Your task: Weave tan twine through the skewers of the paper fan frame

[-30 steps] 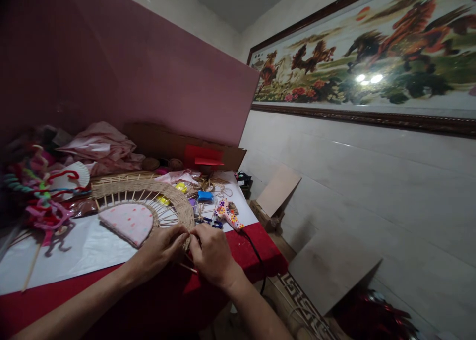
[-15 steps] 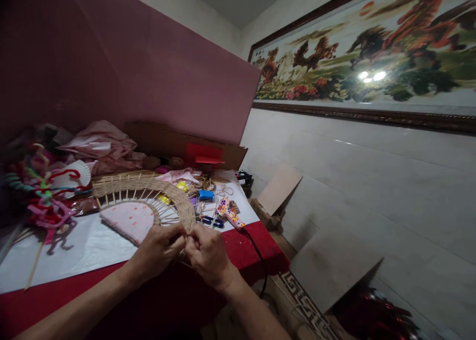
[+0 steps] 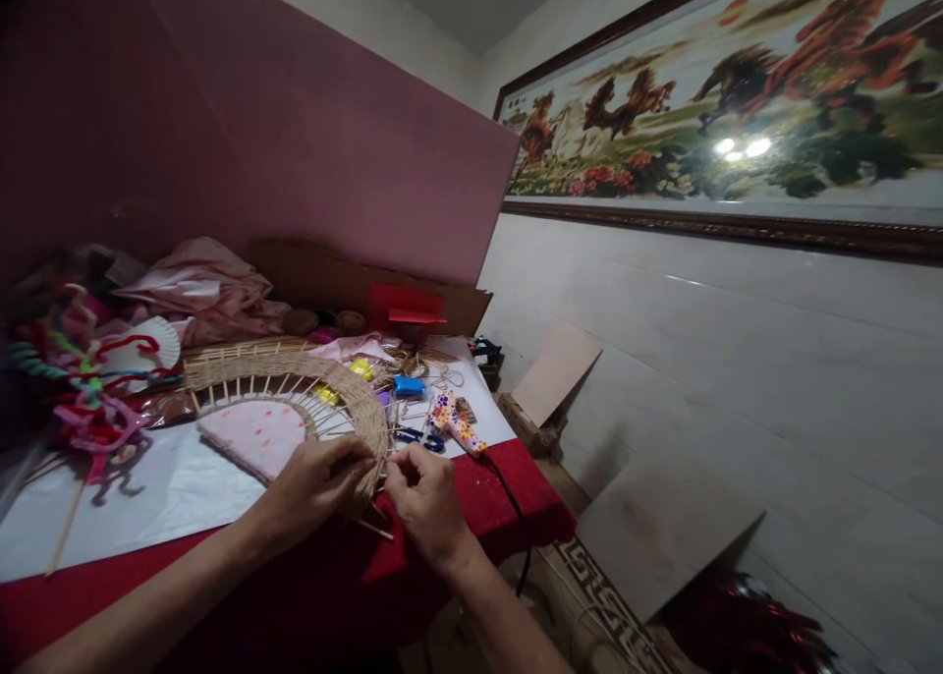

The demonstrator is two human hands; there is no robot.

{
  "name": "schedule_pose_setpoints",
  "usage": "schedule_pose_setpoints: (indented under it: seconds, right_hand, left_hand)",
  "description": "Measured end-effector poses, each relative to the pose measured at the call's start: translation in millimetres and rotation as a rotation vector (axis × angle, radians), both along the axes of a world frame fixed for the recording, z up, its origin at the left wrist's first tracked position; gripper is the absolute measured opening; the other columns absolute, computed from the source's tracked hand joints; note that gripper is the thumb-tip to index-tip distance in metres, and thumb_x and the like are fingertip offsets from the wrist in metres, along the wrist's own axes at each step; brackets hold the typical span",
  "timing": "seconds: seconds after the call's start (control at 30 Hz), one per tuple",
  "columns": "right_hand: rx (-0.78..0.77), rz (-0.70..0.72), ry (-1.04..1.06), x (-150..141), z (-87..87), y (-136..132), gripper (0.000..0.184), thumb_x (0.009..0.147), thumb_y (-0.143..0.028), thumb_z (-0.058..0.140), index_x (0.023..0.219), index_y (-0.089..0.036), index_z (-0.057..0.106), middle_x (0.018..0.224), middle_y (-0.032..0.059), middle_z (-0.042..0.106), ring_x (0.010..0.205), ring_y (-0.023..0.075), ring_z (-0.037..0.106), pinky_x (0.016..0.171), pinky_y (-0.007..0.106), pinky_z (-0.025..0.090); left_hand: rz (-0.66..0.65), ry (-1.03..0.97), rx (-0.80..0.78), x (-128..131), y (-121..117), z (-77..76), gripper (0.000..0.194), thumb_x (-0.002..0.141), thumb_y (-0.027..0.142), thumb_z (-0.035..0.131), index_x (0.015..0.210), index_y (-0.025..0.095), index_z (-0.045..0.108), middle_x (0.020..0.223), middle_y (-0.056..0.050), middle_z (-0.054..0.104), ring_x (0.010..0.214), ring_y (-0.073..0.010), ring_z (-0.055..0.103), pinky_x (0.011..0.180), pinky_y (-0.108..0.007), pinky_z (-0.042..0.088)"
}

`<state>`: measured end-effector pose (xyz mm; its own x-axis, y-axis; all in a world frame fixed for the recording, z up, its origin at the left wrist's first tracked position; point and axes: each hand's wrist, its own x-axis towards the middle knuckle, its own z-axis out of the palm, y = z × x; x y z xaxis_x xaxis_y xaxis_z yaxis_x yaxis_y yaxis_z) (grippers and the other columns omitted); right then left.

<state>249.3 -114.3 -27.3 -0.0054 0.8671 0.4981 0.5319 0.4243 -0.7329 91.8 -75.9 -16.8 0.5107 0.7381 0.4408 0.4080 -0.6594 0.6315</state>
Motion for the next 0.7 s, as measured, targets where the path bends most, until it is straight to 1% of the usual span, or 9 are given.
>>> schedule_pose_setpoints:
  seconds: [0.13, 0.23, 0.3, 0.53, 0.7]
  right_hand:
    - [0.092, 0.014, -0.141, -3.0, 1.6, -3.4, 0.017, 0.082, -0.019, 0.047, 0.067, -0.017, 0.053, 0.061, -0.0009, 0.054, 0.056, 0.0108, 0.048, 0.055, 0.022, 0.037]
    - [0.163, 0.037, -0.258, -3.0, 3.8, -4.8, 0.015, 0.083, -0.015, 0.044, 0.073, -0.017, 0.055, 0.068, 0.0022, 0.059, 0.064, 0.0132, 0.053, 0.062, 0.024, 0.039]
    - [0.193, 0.05, -0.326, -2.0, 5.2, -5.5, 0.015, 0.083, -0.013, 0.044, 0.075, -0.017, 0.056, 0.071, 0.0033, 0.059, 0.068, 0.0144, 0.054, 0.064, 0.025, 0.039]
    - [0.227, 0.074, -0.457, 0.5, 5.3, -6.5, 0.015, 0.083, -0.011, 0.042, 0.079, -0.017, 0.056, 0.071, 0.0042, 0.058, 0.067, 0.0154, 0.054, 0.063, 0.025, 0.04]
    - [0.244, 0.071, -0.506, -2.1, 2.5, -4.7, 0.016, 0.084, -0.012, 0.041, 0.076, -0.017, 0.054, 0.068, 0.0038, 0.057, 0.065, 0.0153, 0.053, 0.061, 0.025, 0.038]
  left_hand:
    - [-0.014, 0.04, -0.069, -0.9, -2.3, 3.5, 0.025, 0.085, 0.032, 0.041, 0.072, 0.017, 0.057, 0.065, -0.002, 0.06, 0.06, -0.0137, 0.051, 0.056, -0.025, 0.033]
    - [-0.027, 0.049, -0.065, -0.5, -2.0, 3.1, 0.024, 0.085, 0.029, 0.04, 0.069, 0.017, 0.053, 0.062, -0.001, 0.057, 0.057, -0.0125, 0.048, 0.055, -0.025, 0.032]
    - [-0.042, 0.048, -0.055, -0.1, -1.9, 2.0, 0.023, 0.085, 0.027, 0.04, 0.067, 0.017, 0.051, 0.06, 0.0, 0.055, 0.055, -0.0115, 0.045, 0.054, -0.025, 0.03]
    - [-0.057, 0.075, -0.106, -1.4, -2.1, 1.7, 0.027, 0.085, 0.027, 0.037, 0.061, 0.018, 0.047, 0.055, 0.002, 0.05, 0.052, -0.0107, 0.041, 0.052, -0.024, 0.028]
    - [-0.037, 0.082, -0.033, -0.6, -3.1, -3.6, 0.019, 0.079, 0.019, 0.04, 0.061, 0.018, 0.046, 0.054, 0.003, 0.047, 0.052, -0.0105, 0.041, 0.053, -0.024, 0.028]
